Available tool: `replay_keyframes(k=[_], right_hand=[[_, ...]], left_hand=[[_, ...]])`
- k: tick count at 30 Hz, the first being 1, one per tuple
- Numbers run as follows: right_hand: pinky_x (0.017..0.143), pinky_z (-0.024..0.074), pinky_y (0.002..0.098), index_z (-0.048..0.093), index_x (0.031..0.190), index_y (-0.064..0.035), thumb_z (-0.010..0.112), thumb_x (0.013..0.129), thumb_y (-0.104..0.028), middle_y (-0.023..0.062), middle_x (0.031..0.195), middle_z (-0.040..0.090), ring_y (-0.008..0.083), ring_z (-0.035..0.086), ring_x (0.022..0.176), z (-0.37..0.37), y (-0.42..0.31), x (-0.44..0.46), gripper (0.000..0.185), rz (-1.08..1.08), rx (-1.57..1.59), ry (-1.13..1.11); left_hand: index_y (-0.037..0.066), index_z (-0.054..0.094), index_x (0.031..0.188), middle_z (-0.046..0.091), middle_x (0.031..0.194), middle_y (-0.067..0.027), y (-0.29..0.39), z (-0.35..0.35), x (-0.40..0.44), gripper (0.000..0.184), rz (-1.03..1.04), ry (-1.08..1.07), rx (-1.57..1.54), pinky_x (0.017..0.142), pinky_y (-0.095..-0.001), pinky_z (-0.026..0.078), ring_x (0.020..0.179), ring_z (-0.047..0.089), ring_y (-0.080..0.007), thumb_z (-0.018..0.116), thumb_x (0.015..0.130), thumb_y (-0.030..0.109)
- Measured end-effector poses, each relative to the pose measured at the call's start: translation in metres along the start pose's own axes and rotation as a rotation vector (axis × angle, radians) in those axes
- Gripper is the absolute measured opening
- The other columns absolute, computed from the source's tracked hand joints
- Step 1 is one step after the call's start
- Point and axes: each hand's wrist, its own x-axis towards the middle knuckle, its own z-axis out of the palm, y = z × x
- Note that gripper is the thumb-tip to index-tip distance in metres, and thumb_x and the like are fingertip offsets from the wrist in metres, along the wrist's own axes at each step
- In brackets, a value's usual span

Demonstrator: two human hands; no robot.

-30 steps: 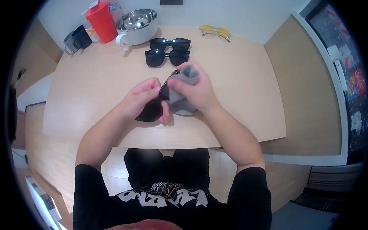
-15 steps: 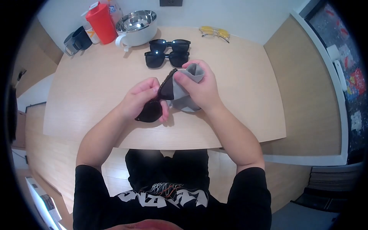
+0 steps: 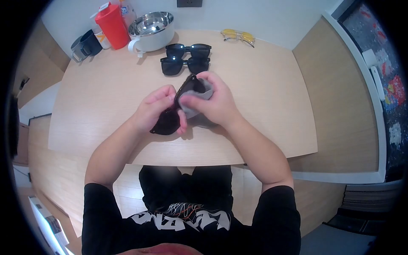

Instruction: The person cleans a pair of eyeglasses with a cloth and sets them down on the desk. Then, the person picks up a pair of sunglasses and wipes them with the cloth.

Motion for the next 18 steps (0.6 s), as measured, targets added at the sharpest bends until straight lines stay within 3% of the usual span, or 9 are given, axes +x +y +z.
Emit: replay_keyframes(k=[2,5,11,16,18], right_hand=[[0.08,0.0517,0.029,0.056,0.109,-0.0049,0.084,0.076,-0.014,0.0043,0.099,0.066,0.0117,0.063,0.091,-0.005,0.001,0.003,0.044,0.023,0.059,0.116],[0.082,0.0518,0.0306,0.055,0.111,-0.0046,0.082,0.077,-0.01,0.0054,0.101,0.066,0.0129,0.062,0.093,-0.007,0.001,0.003,0.044,0.01,0.141,0.107],[0.084,0.0518,0.0326,0.051,0.116,-0.004,0.083,0.076,-0.006,0.0061,0.102,0.065,0.0134,0.062,0.095,0.009,0.0,-0.005,0.05,-0.007,0.115,-0.13],[0.079,0.0503,0.0277,0.056,0.11,-0.0049,0.076,0.087,-0.025,0.0018,0.095,0.062,0.0106,0.059,0.089,-0.004,0.003,0.0,0.037,-0.069,0.072,0.123],[0.081,0.0499,0.0279,0.055,0.113,-0.005,0.078,0.086,-0.024,0.002,0.097,0.062,0.0107,0.059,0.092,-0.006,0.005,0.0,0.04,-0.045,0.106,0.121]], left_hand=[[0.008,0.041,0.098,0.066,0.082,-0.0258,0.001,0.0,0.0,0.016,0.017,-0.003,-0.004,0.066,-0.0397,0.056,0.071,0.067,-0.0327,0.038,0.105,0.022],[0.009,0.04,0.096,0.066,0.082,-0.0271,0.002,0.002,0.0,0.018,0.029,0.008,0.011,0.067,-0.0415,0.056,0.071,0.067,-0.0348,0.04,0.104,0.025],[0.005,0.041,0.1,0.066,0.083,-0.0268,0.006,0.002,-0.002,0.016,0.042,0.016,-0.022,0.068,-0.0404,0.056,0.072,0.067,-0.0334,0.036,0.105,0.02],[0.01,0.038,0.096,0.064,0.079,-0.03,0.004,0.003,0.0,0.02,0.081,-0.023,0.014,0.066,-0.0445,0.056,0.069,0.066,-0.0401,0.044,0.102,0.027],[0.009,0.038,0.097,0.064,0.078,-0.0297,0.003,0.005,-0.002,0.02,0.086,-0.006,0.026,0.065,-0.0446,0.056,0.069,0.066,-0.0402,0.043,0.102,0.028]])
